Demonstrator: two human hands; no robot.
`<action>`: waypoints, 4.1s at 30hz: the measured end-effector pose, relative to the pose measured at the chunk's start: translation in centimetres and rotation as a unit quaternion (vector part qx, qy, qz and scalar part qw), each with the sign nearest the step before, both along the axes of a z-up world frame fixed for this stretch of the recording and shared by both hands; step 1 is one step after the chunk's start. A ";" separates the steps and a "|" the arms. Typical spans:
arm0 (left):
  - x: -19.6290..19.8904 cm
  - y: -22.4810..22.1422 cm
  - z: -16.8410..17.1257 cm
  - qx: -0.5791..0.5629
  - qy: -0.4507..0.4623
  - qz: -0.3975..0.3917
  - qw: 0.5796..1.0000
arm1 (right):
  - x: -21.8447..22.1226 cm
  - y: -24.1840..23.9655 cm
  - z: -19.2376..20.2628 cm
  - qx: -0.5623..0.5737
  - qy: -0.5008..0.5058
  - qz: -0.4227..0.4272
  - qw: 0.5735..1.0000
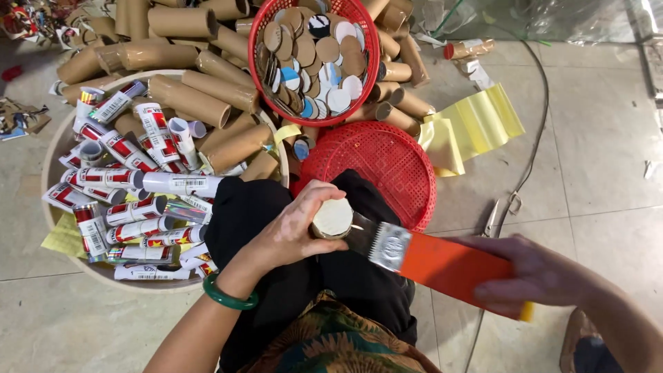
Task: The person handles cardboard tubes, wraps a holographic cylinder in yellow paper by hand, and secures the ends with tape using a dispenser.
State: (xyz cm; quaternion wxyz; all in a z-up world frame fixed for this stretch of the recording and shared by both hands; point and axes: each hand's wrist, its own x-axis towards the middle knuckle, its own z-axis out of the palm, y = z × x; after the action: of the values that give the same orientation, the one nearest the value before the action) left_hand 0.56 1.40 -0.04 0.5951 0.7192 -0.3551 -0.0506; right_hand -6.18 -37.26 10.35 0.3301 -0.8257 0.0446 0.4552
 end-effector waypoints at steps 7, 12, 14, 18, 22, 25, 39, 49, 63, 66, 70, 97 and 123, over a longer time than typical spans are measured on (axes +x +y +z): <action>-1.4 -0.6 2.7 0.009 -0.065 0.072 0.995 | 3.6 7.8 1.3 0.082 -0.019 0.072 0.994; -5.3 -4.3 -1.3 -0.065 0.013 0.378 0.923 | 3.6 9.8 2.1 0.062 -0.011 0.071 0.995; -5.4 -4.4 -2.9 -0.048 -0.044 0.399 0.915 | 2.9 9.8 1.7 0.134 -0.007 0.085 0.987; -3.4 -2.3 -1.2 -0.019 -0.086 0.371 0.925 | 0.0 8.7 -3.0 0.122 -0.476 0.270 0.828; -2.1 -1.2 -2.3 -0.052 0.050 0.353 0.933 | 1.0 10.2 -2.1 -0.212 -0.347 0.385 0.828; -0.7 -1.3 -4.2 -0.063 0.082 0.399 0.911 | 2.8 10.5 -1.2 -0.148 -0.380 0.263 0.874; -1.4 -4.5 -11.0 0.027 0.190 0.400 0.896 | 2.9 9.7 -3.0 0.106 -0.428 0.014 0.897; 2.7 -2.4 -4.9 -0.029 0.041 0.319 0.946 | 3.7 8.7 -1.8 0.125 -0.427 -0.067 0.893; 0.4 -1.8 -20.5 0.054 0.114 0.392 0.911 | 6.0 12.5 -3.4 0.200 -0.399 -0.106 0.889; 0.4 -1.3 -24.7 0.093 0.200 0.387 0.895 | 7.5 12.3 -4.4 0.226 -0.388 -0.119 0.886; 3.1 -0.5 -26.3 0.123 0.189 0.305 0.925 | 7.9 11.2 -5.6 0.262 -0.494 -0.069 0.826; -3.9 0.5 -7.1 -0.285 0.751 0.138 0.579 | 9.1 12.2 -9.1 0.314 -0.415 -0.176 0.835; 23.4 4.1 -17.6 0.389 0.166 0.155 0.893 | 9.9 13.6 -15.9 0.299 -0.508 -0.270 0.761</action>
State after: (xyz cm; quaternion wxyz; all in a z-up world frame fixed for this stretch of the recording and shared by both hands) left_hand 23.91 5.54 -17.66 0.3188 0.9200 -0.0873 -0.2105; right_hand 3.70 -23.64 -5.51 0.6436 -0.7493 -0.0467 -0.1491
